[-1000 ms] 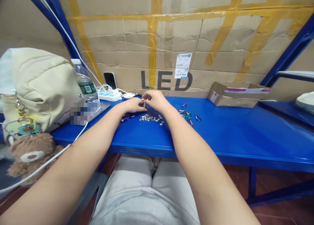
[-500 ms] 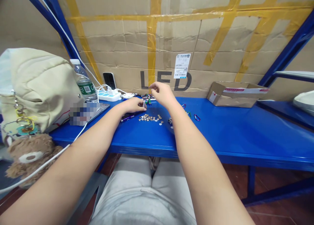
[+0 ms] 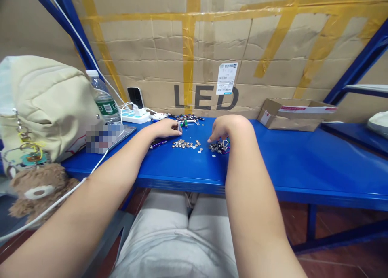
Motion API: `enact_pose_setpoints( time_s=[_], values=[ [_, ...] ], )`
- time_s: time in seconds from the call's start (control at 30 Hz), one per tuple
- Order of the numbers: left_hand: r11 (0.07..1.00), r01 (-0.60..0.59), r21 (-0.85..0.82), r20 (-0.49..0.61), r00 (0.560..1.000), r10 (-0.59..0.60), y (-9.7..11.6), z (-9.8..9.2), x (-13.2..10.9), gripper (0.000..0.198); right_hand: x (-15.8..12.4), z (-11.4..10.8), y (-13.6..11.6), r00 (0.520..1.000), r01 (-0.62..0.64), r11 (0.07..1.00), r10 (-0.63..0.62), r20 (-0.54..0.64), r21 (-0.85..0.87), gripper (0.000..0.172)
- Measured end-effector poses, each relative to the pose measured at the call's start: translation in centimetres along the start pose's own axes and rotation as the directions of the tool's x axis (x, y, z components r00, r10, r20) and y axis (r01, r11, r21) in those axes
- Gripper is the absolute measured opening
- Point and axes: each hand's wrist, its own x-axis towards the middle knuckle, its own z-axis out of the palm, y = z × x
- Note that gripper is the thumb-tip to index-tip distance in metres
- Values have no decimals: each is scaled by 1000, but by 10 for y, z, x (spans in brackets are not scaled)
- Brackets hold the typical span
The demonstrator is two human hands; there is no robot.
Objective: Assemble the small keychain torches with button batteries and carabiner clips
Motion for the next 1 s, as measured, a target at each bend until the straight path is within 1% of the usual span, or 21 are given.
enact_pose_setpoints(
  time_s=[0.1,0.17,0.23,0.3,0.37,0.43,0.53,0.67,0.77,0.83,1.0],
  values=[
    [1000,-8,-3,-19,1000,8,-1,0,0,29,-2,-1,-11,998,-10,997,15,65,-73,34],
    [1000,-18,-6,-20,1000,17,-2,1,0,29,-6,-2,-21,992,-54,997,60,114,-53,32],
    [999,-25,-22,-16,1000,24,-3,1,1,28,-10,-4,-30,976,-160,987,154,152,32,29],
    [999,-26,-42,-14,1000,26,-4,2,1,27,-13,-6,-37,950,-287,950,266,162,121,27],
    [998,-27,-54,-15,1000,26,-4,2,1,26,-14,-6,-41,931,-349,923,323,168,159,26],
    [998,-26,-53,-16,1000,25,-4,2,1,26,-13,-6,-41,930,-343,929,316,187,137,24],
    [999,-21,-50,-21,1000,19,-5,2,1,27,-10,-5,-39,934,-298,952,273,230,78,26],
    [999,-25,-47,-34,999,23,-5,3,1,27,-3,-3,-39,941,-270,961,252,226,51,26],
    [999,-28,-46,-39,999,26,-4,3,1,26,1,2,-42,956,-243,965,221,194,97,21],
    [999,-28,-46,-40,999,26,-3,3,0,25,4,5,-43,968,-219,969,201,151,113,17],
    [999,-37,-34,-47,998,35,-3,3,0,25,9,9,-44,987,-159,984,156,46,77,15]
  ],
)
